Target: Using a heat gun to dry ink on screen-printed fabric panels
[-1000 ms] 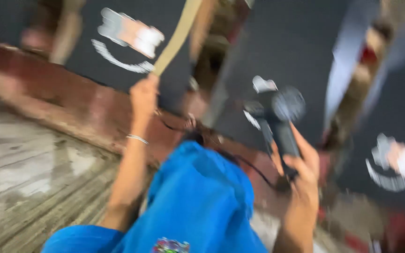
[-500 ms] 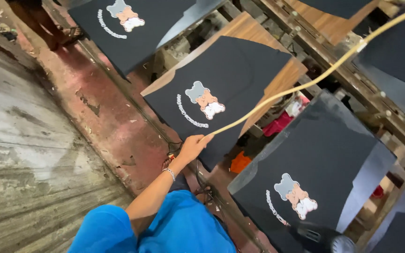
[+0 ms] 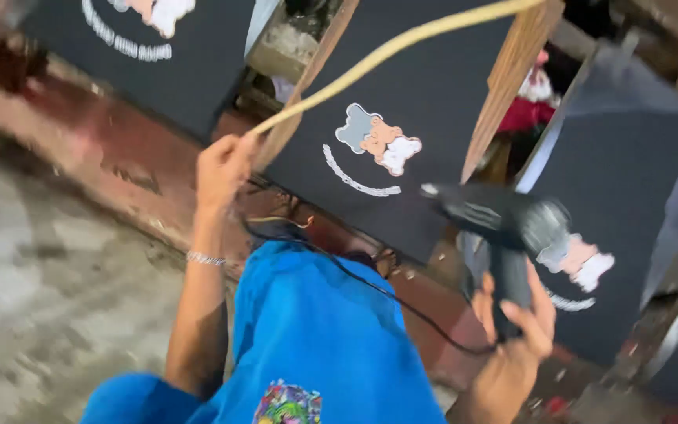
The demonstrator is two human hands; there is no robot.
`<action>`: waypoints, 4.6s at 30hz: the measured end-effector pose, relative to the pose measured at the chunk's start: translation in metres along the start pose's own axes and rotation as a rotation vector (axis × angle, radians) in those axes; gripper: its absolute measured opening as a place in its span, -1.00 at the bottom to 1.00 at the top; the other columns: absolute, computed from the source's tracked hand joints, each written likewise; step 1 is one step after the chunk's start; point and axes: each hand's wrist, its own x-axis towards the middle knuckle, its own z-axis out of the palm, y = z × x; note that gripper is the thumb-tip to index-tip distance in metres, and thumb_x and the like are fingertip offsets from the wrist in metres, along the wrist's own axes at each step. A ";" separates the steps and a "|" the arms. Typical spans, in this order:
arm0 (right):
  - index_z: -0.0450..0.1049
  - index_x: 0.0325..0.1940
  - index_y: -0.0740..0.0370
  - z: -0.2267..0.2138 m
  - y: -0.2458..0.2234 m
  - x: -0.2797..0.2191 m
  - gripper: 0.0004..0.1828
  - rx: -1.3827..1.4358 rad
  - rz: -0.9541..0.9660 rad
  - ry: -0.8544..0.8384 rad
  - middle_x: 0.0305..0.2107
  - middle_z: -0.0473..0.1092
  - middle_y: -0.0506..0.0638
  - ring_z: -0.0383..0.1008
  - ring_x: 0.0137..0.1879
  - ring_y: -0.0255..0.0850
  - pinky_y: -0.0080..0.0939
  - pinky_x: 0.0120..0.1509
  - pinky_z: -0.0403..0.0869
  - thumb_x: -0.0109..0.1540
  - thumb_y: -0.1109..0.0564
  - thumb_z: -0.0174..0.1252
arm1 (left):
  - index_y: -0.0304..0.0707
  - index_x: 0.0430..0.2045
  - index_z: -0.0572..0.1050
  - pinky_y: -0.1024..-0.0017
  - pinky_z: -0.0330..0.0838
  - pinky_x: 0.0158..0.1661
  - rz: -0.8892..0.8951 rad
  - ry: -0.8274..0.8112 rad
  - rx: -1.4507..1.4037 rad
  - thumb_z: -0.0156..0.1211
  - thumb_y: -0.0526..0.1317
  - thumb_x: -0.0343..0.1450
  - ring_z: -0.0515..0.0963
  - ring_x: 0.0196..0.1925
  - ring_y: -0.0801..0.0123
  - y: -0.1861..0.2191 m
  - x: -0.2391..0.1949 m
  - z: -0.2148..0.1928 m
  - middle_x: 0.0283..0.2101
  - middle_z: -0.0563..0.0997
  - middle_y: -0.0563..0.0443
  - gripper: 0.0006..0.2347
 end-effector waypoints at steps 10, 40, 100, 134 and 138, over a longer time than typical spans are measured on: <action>0.20 0.48 0.38 0.119 0.090 0.101 -0.16 -0.142 -0.093 -0.133 -0.45 0.29 0.49 0.31 -0.74 -0.06 -0.08 -0.60 0.34 0.06 0.39 0.04 | -0.31 -0.51 0.47 0.56 0.14 -0.73 0.111 0.202 -0.334 0.20 -0.13 0.65 0.32 -0.80 0.48 -0.082 0.098 -0.138 -0.75 0.33 -0.05 -0.67; 0.20 0.46 0.44 0.177 0.102 0.125 -0.21 -0.213 -0.096 -0.015 -0.45 0.33 0.48 0.34 -0.70 -0.07 -0.07 -0.61 0.31 0.10 0.38 0.05 | -0.42 -0.51 0.54 0.56 0.27 -0.54 0.285 0.096 -0.146 0.25 -0.12 0.71 0.34 -0.72 0.45 -0.118 0.204 -0.173 -0.78 0.32 -0.10 -0.60; 0.13 0.58 0.35 0.169 0.086 0.074 -0.16 -0.264 0.018 0.206 -0.34 0.30 0.41 0.19 -0.65 -0.10 -0.17 -0.44 0.28 0.15 0.32 0.00 | -0.24 -0.64 0.37 0.55 0.10 -0.55 0.240 0.040 -0.011 0.06 -0.04 0.71 0.16 -0.67 0.58 -0.087 0.188 -0.166 -0.71 0.20 0.13 -0.54; 0.03 0.60 0.36 0.194 0.104 0.069 -0.11 -0.240 0.012 0.005 -0.26 0.32 0.47 0.25 -0.61 -0.07 -0.14 -0.36 0.36 0.14 0.36 -0.01 | -0.29 -0.60 0.42 0.54 0.09 -0.58 0.298 0.027 -0.022 0.06 -0.03 0.71 0.18 -0.69 0.55 -0.098 0.193 -0.170 -0.72 0.22 0.10 -0.55; 0.00 0.59 0.43 0.195 0.094 0.046 -0.10 -0.305 0.042 -0.042 -0.33 0.33 0.50 0.27 -0.62 -0.12 -0.15 -0.37 0.37 0.13 0.33 0.01 | -0.31 -0.58 0.43 0.53 0.08 -0.57 0.306 0.024 -0.021 0.06 -0.05 0.72 0.17 -0.69 0.56 -0.101 0.194 -0.170 -0.72 0.20 0.11 -0.55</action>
